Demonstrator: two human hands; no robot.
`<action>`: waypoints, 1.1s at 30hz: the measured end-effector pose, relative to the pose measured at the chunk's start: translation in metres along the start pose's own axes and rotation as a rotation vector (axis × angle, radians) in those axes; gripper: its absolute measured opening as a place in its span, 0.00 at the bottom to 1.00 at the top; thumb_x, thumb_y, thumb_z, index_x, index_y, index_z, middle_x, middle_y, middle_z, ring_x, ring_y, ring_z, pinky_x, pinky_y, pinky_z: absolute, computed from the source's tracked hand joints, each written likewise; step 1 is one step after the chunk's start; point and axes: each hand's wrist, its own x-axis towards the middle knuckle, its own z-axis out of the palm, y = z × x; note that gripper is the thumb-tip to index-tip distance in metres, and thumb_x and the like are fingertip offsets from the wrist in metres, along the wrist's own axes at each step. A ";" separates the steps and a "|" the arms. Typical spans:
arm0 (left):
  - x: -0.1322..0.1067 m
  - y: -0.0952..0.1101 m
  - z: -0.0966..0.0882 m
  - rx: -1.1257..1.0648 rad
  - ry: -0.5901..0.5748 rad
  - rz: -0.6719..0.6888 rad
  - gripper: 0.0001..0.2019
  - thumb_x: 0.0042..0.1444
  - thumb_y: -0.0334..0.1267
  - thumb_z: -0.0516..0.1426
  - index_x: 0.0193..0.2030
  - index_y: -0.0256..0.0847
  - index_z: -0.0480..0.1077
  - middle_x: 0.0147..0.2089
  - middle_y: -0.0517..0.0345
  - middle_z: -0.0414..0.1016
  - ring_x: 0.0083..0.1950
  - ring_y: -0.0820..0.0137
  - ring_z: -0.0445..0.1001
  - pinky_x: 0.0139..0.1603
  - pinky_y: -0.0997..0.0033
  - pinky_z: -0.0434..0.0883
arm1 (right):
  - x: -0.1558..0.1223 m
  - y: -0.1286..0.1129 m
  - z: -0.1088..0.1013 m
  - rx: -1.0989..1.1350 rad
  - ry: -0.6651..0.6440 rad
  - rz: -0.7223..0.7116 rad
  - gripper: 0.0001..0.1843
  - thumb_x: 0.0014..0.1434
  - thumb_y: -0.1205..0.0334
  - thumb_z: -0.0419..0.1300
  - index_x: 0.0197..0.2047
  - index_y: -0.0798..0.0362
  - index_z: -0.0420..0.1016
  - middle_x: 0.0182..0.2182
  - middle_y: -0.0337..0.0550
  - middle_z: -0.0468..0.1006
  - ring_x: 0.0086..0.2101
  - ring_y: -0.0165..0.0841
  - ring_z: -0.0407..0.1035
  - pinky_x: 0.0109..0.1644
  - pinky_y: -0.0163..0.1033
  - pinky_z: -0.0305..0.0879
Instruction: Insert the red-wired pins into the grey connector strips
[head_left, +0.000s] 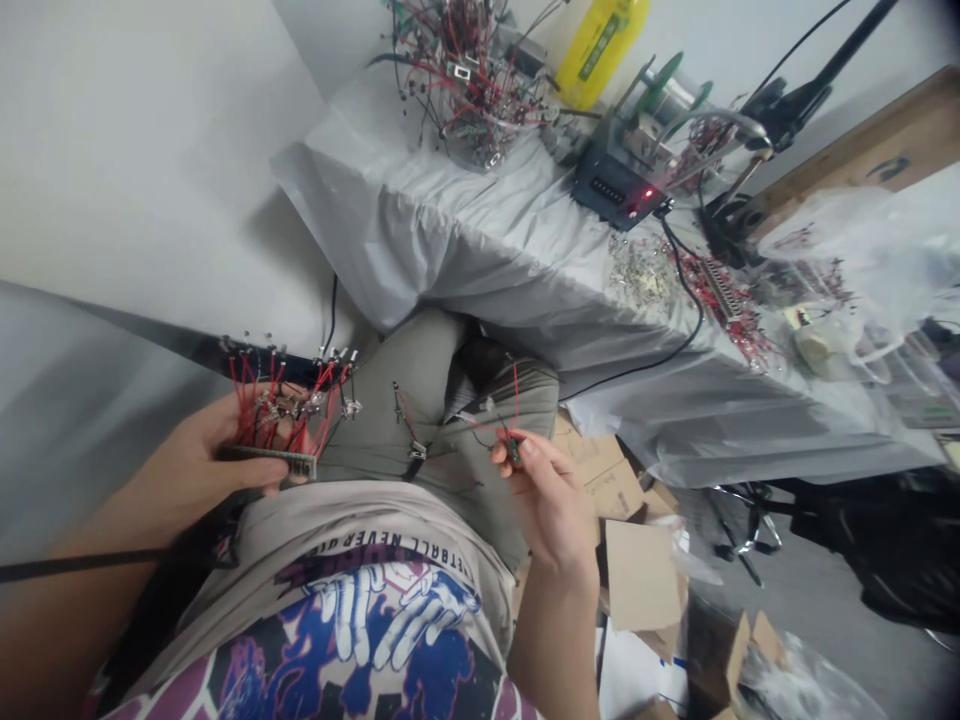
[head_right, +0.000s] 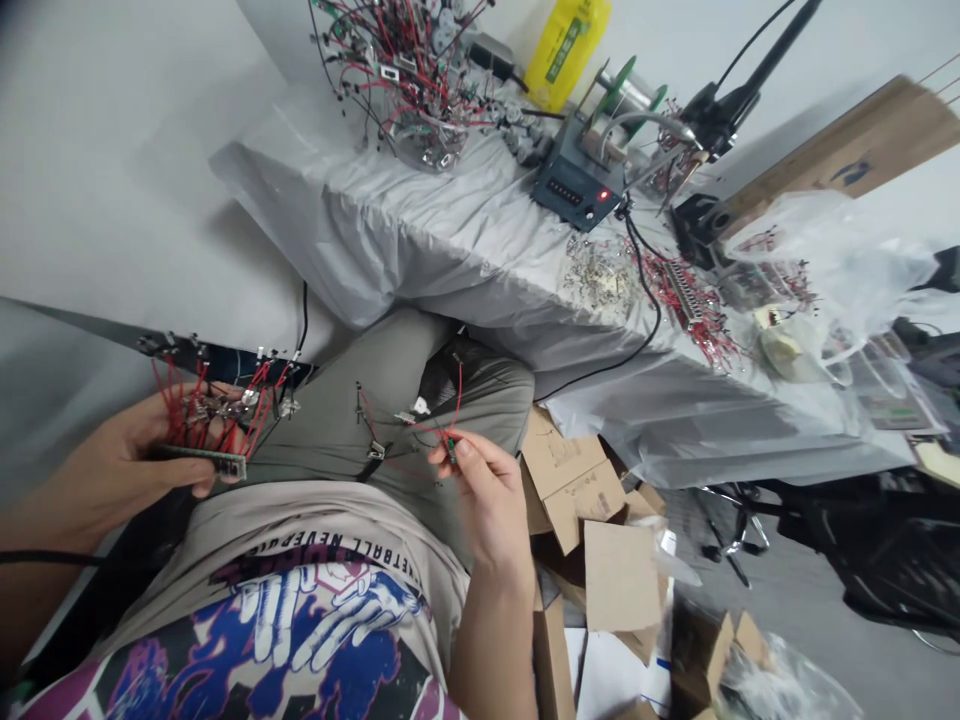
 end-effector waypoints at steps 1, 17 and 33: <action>-0.001 0.001 0.001 0.006 0.004 -0.004 0.36 0.46 0.40 0.76 0.62 0.49 0.73 0.42 0.59 0.84 0.32 0.68 0.78 0.31 0.75 0.77 | -0.002 0.000 0.000 -0.015 -0.019 -0.008 0.12 0.60 0.49 0.76 0.43 0.45 0.91 0.33 0.45 0.86 0.33 0.34 0.75 0.39 0.40 0.74; 0.006 -0.008 -0.005 -0.101 -0.066 0.111 0.33 0.50 0.36 0.76 0.62 0.43 0.71 0.38 0.58 0.82 0.29 0.71 0.78 0.27 0.77 0.76 | 0.005 0.043 0.035 -0.794 -0.518 0.012 0.23 0.66 0.65 0.65 0.62 0.44 0.83 0.46 0.40 0.88 0.44 0.37 0.80 0.52 0.43 0.73; 0.013 -0.016 -0.010 -0.107 -0.081 0.103 0.34 0.50 0.37 0.76 0.62 0.43 0.70 0.42 0.57 0.81 0.33 0.69 0.81 0.28 0.77 0.78 | -0.014 0.005 0.026 -0.838 -0.321 -0.062 0.23 0.73 0.54 0.62 0.68 0.45 0.74 0.42 0.39 0.89 0.36 0.33 0.80 0.47 0.40 0.74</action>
